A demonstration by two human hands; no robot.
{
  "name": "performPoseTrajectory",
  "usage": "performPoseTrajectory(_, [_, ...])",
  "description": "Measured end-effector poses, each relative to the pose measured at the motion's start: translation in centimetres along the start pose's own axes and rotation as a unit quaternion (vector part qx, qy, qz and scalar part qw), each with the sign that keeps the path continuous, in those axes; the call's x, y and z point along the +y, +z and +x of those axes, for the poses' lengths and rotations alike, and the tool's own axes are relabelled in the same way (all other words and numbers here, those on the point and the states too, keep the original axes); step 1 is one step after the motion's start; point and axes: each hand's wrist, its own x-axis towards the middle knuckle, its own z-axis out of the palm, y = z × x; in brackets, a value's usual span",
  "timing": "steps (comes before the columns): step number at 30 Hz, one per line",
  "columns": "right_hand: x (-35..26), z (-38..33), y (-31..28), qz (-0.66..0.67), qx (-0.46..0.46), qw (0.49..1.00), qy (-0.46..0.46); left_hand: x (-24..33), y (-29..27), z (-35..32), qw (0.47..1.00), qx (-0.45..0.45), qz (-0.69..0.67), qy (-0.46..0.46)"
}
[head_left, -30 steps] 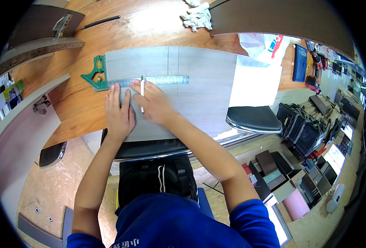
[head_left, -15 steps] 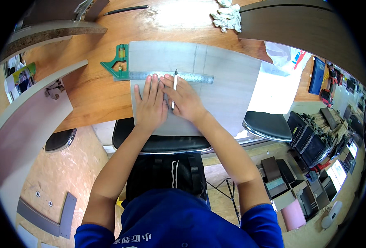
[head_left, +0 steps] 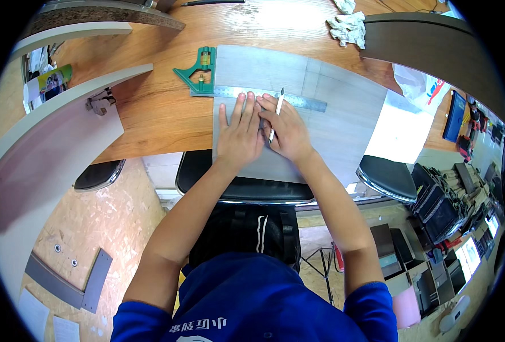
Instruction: The person uses a metal ruler and a pencil to draw straight lines on a large grey sheet of material placed on a table. They then use a tape measure to measure the distance between holes on a curved wooden piece on the floor and transfer those measurements to the sheet.
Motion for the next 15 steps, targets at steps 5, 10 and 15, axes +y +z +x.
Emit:
performPoseTrajectory(5, [-2.3, 4.0, -1.2, 0.172, 0.071, 0.971, 0.147, -0.4, 0.5, -0.1, 1.0, 0.025, -0.01, 0.004])
performPoseTrajectory(10, [-1.1, 9.1, -1.3, 0.298, -0.042, 0.923, 0.238, -0.3, 0.1, -0.3, 1.0, 0.015, -0.018, 0.005])
performPoseTrajectory(15, [0.4, 11.6, 1.1, 0.267, -0.113, 0.935, 0.206, -0.4, 0.2, -0.4, 0.999, 0.027, -0.03, 0.01])
